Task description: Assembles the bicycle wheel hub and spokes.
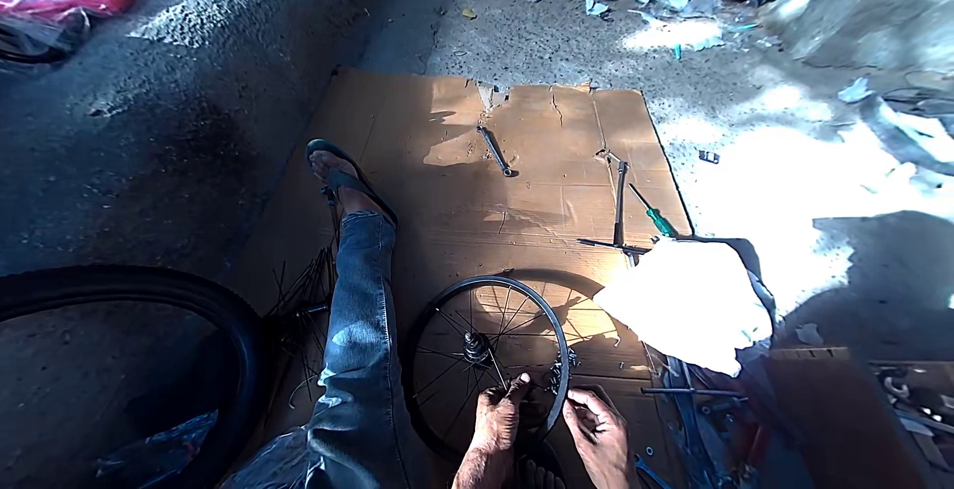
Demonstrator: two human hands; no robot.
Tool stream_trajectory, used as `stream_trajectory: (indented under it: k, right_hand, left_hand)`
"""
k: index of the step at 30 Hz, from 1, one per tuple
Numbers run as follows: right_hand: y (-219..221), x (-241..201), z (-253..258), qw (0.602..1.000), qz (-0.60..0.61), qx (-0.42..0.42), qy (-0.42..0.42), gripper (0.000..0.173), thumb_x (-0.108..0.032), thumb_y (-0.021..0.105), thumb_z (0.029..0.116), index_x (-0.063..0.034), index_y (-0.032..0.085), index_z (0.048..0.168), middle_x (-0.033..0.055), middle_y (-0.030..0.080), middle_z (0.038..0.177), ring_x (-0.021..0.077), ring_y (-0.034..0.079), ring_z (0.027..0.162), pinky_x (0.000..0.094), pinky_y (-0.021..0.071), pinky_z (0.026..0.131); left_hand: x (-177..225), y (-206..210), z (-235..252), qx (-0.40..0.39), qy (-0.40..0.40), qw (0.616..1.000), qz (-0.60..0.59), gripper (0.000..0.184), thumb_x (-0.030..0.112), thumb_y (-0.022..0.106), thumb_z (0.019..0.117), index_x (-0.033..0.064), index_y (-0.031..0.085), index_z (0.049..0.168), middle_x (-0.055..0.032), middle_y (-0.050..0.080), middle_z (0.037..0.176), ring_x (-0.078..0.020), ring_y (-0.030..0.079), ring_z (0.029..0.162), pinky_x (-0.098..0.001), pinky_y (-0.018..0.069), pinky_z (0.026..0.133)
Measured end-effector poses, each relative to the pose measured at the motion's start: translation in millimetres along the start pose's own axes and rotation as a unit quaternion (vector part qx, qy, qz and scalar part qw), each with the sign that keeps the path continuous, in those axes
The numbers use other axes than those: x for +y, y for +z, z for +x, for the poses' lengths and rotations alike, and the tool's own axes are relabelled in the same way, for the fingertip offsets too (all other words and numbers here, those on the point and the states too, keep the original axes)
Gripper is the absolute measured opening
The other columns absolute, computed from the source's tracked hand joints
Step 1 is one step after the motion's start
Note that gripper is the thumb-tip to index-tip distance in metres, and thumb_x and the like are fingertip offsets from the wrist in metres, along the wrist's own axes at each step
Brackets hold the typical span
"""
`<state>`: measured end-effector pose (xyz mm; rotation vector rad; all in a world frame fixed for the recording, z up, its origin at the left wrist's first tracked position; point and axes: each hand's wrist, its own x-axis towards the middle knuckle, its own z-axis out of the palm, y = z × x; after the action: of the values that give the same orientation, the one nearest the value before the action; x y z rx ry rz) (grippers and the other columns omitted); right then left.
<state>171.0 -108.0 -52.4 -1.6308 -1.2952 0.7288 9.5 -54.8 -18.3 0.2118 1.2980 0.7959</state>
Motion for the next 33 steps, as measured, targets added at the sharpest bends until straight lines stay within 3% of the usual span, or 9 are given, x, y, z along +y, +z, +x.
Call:
stream_trajectory:
  k: [8,13,20,22,24,25,28,30,33]
  right_hand:
    - [6.0,-7.0,-1.8,0.997,0.063,0.039,0.037,0.015,-0.009,0.070,0.0859,-0.0043,0.077,0.098,0.0052,0.072,0.097,0.0094,0.069,0.086,0.0238,0.0595,0.076]
    - [-0.1,-12.3,-10.8,0.990,0.115,-0.009,0.081,0.019,-0.010,0.070,0.0909,-0.0026,0.079,0.106,0.0131,0.070,0.120,0.0160,0.067,0.111,0.0270,0.0590,0.093]
    - [4.0,-15.9,2.5,0.960,0.193,-0.008,0.203,0.014,-0.003,0.073,0.0829,-0.0014,0.077,0.096,0.0091,0.074,0.092,0.0153,0.071,0.086,0.0294,0.0612,0.080]
    - [4.1,-14.4,1.4,0.960,0.194,-0.024,0.199,0.013,-0.001,0.072,0.0860,0.0006,0.075,0.099,0.0114,0.075,0.091,0.0193,0.074,0.084,0.0353,0.0637,0.079]
    - [3.8,-10.6,-0.4,0.960,0.193,-0.040,0.199,0.013,-0.002,0.072,0.0895,0.0015,0.075,0.101,0.0130,0.076,0.093,0.0230,0.076,0.085,0.0398,0.0653,0.081]
    - [3.8,-9.6,-1.1,0.962,0.189,-0.042,0.191,0.012,-0.002,0.072,0.0902,0.0010,0.075,0.101,0.0125,0.076,0.093,0.0225,0.075,0.085,0.0396,0.0652,0.081]
    - [4.9,-13.3,-2.1,0.971,0.179,-0.035,0.152,0.012,0.000,0.069,0.0895,0.0003,0.075,0.100,0.0095,0.076,0.092,0.0169,0.074,0.084,0.0341,0.0639,0.080]
    - [4.5,-19.1,-2.6,0.977,0.172,-0.032,0.125,0.014,0.001,0.068,0.0875,-0.0005,0.075,0.099,0.0059,0.075,0.092,0.0110,0.072,0.084,0.0285,0.0610,0.079]
    - [5.1,-20.6,-5.2,0.980,0.181,-0.027,0.083,0.015,0.001,0.070,0.0873,0.0009,0.075,0.101,0.0076,0.075,0.098,0.0112,0.072,0.087,0.0278,0.0623,0.080]
  left_hand:
    - [2.3,-0.9,0.5,-0.008,0.007,1.000,0.005,0.029,0.019,0.062,0.1041,-0.0088,0.069,0.107,-0.0199,0.073,0.087,-0.0276,0.074,0.073,-0.0409,0.0649,0.070]
    - [0.7,-1.5,4.7,0.018,0.013,0.999,0.026,0.028,0.020,0.063,0.1038,-0.0074,0.068,0.105,-0.0198,0.073,0.092,-0.0286,0.074,0.074,-0.0421,0.0651,0.070]
    - [9.0,-15.4,-1.4,-0.024,0.038,0.991,0.128,0.024,0.015,0.067,0.1009,-0.0070,0.067,0.111,-0.0208,0.074,0.099,-0.0298,0.076,0.082,-0.0443,0.0654,0.079]
    - [25.1,-15.1,-12.4,0.044,0.079,0.916,0.391,0.031,0.024,0.071,0.0951,0.0019,0.066,0.116,-0.0137,0.073,0.106,-0.0245,0.074,0.087,-0.0420,0.0627,0.080]
    - [43.5,1.2,-33.4,0.161,0.095,0.745,0.640,0.054,0.042,0.067,0.0911,0.0096,0.060,0.134,-0.0102,0.065,0.130,-0.0261,0.070,0.105,-0.0466,0.0591,0.084]
    - [41.2,4.5,-37.0,0.197,0.159,0.674,0.694,0.054,0.042,0.069,0.0890,0.0099,0.063,0.131,-0.0102,0.066,0.129,-0.0262,0.069,0.108,-0.0449,0.0594,0.082]
    - [21.2,-8.5,-18.2,0.074,0.426,0.538,0.723,0.028,0.022,0.067,0.0924,0.0071,0.073,0.115,-0.0130,0.071,0.120,-0.0308,0.067,0.115,-0.0476,0.0517,0.104]
    - [21.4,-12.9,-2.4,-0.072,0.442,0.521,0.727,0.027,0.022,0.052,0.1027,0.0100,0.074,0.112,-0.0090,0.073,0.119,-0.0267,0.067,0.119,-0.0473,0.0453,0.113]
    - [38.0,-12.1,5.9,-0.220,0.351,0.637,0.650,0.028,0.026,0.052,0.1013,0.0097,0.072,0.111,-0.0077,0.072,0.111,-0.0231,0.065,0.112,-0.0448,0.0474,0.105]
